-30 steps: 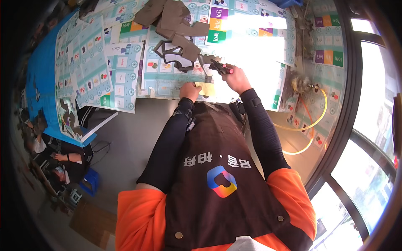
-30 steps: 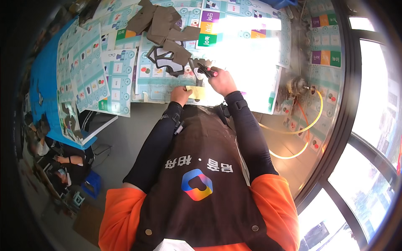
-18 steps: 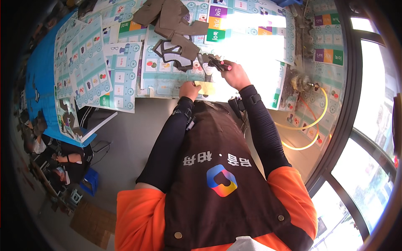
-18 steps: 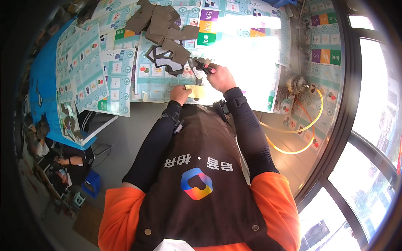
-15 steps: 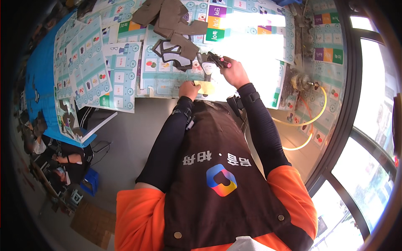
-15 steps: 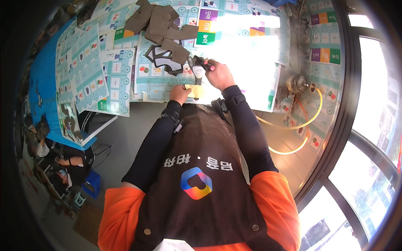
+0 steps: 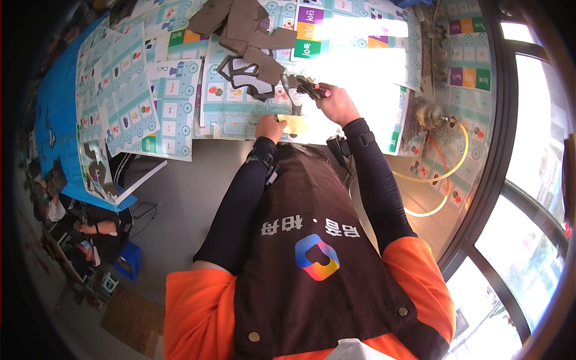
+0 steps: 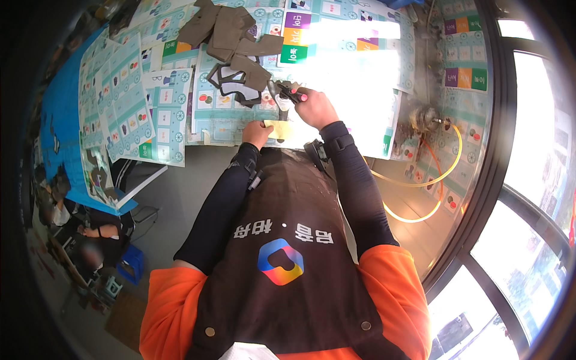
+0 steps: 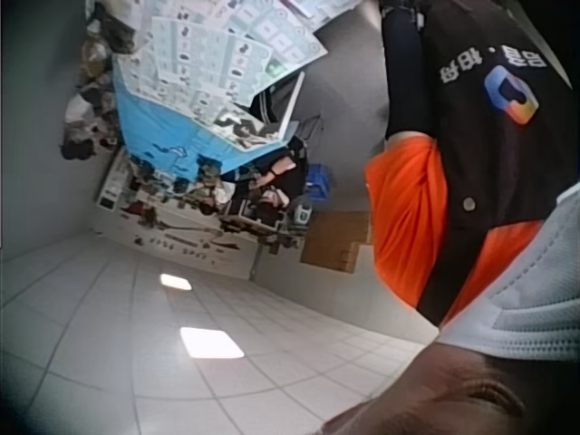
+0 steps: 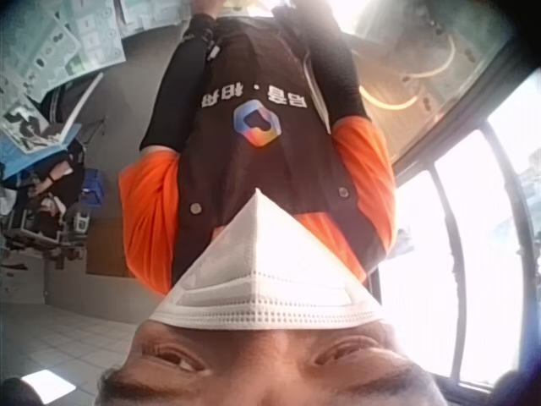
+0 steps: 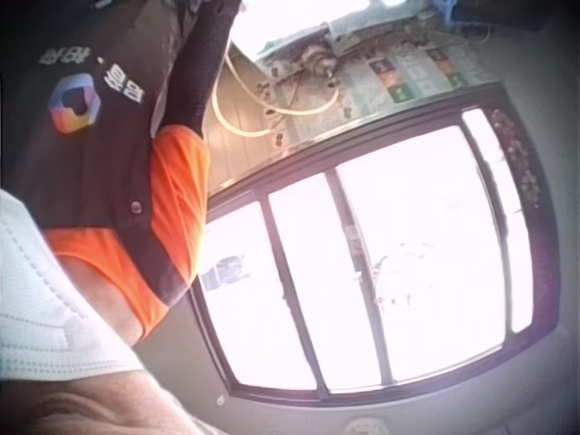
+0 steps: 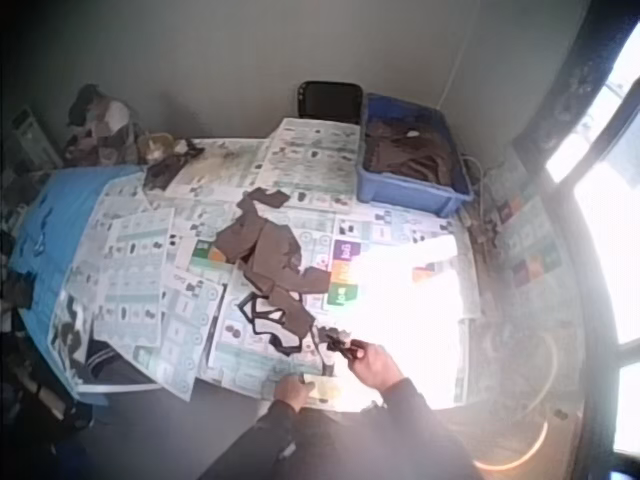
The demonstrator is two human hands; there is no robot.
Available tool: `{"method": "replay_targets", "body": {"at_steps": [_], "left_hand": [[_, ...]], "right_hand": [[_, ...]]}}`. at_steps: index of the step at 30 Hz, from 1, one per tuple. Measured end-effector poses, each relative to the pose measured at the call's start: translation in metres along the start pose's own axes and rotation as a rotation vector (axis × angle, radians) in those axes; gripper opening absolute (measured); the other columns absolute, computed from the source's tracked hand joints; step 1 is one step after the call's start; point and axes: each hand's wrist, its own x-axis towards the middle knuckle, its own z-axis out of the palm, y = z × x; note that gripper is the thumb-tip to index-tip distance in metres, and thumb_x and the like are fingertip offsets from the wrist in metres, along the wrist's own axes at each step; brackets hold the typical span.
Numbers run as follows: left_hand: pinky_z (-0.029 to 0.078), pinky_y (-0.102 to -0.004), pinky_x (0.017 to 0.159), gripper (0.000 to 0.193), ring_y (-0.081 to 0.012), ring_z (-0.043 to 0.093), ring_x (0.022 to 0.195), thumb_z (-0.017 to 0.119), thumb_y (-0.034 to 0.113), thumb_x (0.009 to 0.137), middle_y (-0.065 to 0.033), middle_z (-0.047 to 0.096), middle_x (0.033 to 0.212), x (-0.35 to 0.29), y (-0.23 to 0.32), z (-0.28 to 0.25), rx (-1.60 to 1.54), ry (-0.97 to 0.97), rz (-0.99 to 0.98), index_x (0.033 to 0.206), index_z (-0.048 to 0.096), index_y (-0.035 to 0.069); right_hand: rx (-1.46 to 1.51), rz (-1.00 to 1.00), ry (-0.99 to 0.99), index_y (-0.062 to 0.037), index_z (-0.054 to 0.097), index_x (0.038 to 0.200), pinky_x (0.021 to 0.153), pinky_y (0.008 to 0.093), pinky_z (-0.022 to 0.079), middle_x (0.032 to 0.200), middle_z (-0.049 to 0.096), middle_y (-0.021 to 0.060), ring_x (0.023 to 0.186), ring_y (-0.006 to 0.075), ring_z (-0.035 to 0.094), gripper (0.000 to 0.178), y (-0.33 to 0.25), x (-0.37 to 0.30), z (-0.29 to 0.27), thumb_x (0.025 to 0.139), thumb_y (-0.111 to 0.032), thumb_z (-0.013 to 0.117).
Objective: The person is using a spray adhesive or similar tool to bond brown shoe material components together on a workstation table.
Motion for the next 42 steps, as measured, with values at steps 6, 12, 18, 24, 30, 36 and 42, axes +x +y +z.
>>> {"method": "replay_targets", "body": {"at_steps": [6, 12, 18, 24, 30, 36, 42], "left_hand": [[0.047, -0.0405, 0.065, 0.033, -0.0324, 0.062, 0.071, 0.068, 0.034, 0.069, -0.0171, 0.063, 0.071, -0.001, -0.001, -0.001, -0.015, 0.017, -0.005, 0.071, 0.065, 0.001], [0.048, -0.0405, 0.070, 0.031, -0.0331, 0.062, 0.076, 0.069, 0.030, 0.068, -0.0168, 0.065, 0.078, -0.001, 0.001, -0.001, 0.005, -0.026, -0.043, 0.077, 0.067, 0.001], [0.046, -0.0397, 0.063, 0.032, -0.0321, 0.062, 0.069, 0.069, 0.033, 0.069, -0.0175, 0.063, 0.070, -0.003, 0.001, 0.000, -0.054, 0.022, -0.009, 0.070, 0.066, 0.001], [0.045, -0.0381, 0.059, 0.031, -0.0288, 0.061, 0.063, 0.070, 0.031, 0.070, -0.0140, 0.063, 0.066, -0.008, 0.001, -0.016, 0.000, -0.007, 0.014, 0.070, 0.063, 0.001], [0.045, -0.0382, 0.058, 0.031, -0.0266, 0.060, 0.063, 0.070, 0.031, 0.072, -0.0112, 0.063, 0.067, -0.010, -0.038, -0.119, 0.040, 0.184, 0.094, 0.071, 0.060, 0.002], [0.044, -0.0431, 0.068, 0.037, -0.0314, 0.056, 0.080, 0.071, 0.035, 0.070, -0.0142, 0.059, 0.081, -0.019, -0.020, -0.094, 0.391, 0.536, 0.032, 0.083, 0.056, 0.004], [0.045, -0.0418, 0.082, 0.021, -0.0314, 0.057, 0.090, 0.059, 0.021, 0.075, -0.0164, 0.061, 0.092, -0.046, 0.031, 0.043, 0.320, 0.209, 0.076, 0.083, 0.064, 0.002]], "right_hand": [[-0.230, -0.027, -0.188, -0.0009, 0.060, 0.080, 0.067, 0.0474, 0.046, 0.072, 0.057, 0.0258, 0.069, 0.0425, 0.056, 0.019, 0.008, -0.007, -0.005, 0.071, -0.010, 0.046], [-0.068, -0.026, -0.061, -0.0007, 0.059, 0.079, 0.066, 0.0472, 0.046, 0.072, 0.057, 0.0253, 0.070, 0.0417, 0.056, 0.017, 0.004, -0.007, -0.004, 0.071, -0.010, 0.047], [-0.143, 0.002, -0.178, -0.0009, 0.059, 0.083, 0.065, 0.0458, 0.046, 0.072, 0.058, 0.0245, 0.070, 0.0406, 0.057, 0.019, 0.009, -0.012, -0.006, 0.072, -0.011, 0.047], [0.570, 0.326, -0.063, 0.0009, 0.056, 0.100, 0.065, 0.0281, 0.045, 0.073, 0.055, 0.0029, 0.065, 0.0146, 0.052, 0.032, 0.054, -0.037, -0.019, 0.068, -0.005, 0.061], [-0.015, 0.533, 0.210, -0.0052, 0.048, 0.109, 0.074, 0.0440, 0.044, 0.090, 0.059, 0.0246, 0.085, 0.0403, 0.057, 0.032, 0.122, -0.078, -0.050, 0.077, -0.010, 0.044], [-0.394, 0.420, 0.527, 0.0004, 0.044, 0.109, 0.078, 0.0471, 0.042, 0.099, 0.052, 0.0281, 0.090, 0.0451, 0.050, 0.035, 0.221, -0.099, -0.032, 0.075, -0.003, 0.047], [-0.822, 0.292, 0.526, 0.0057, 0.035, 0.124, 0.085, 0.0476, 0.042, 0.110, 0.049, 0.0202, 0.102, 0.0369, 0.048, 0.074, 0.250, -0.099, -0.004, 0.064, -0.023, 0.066]]}}
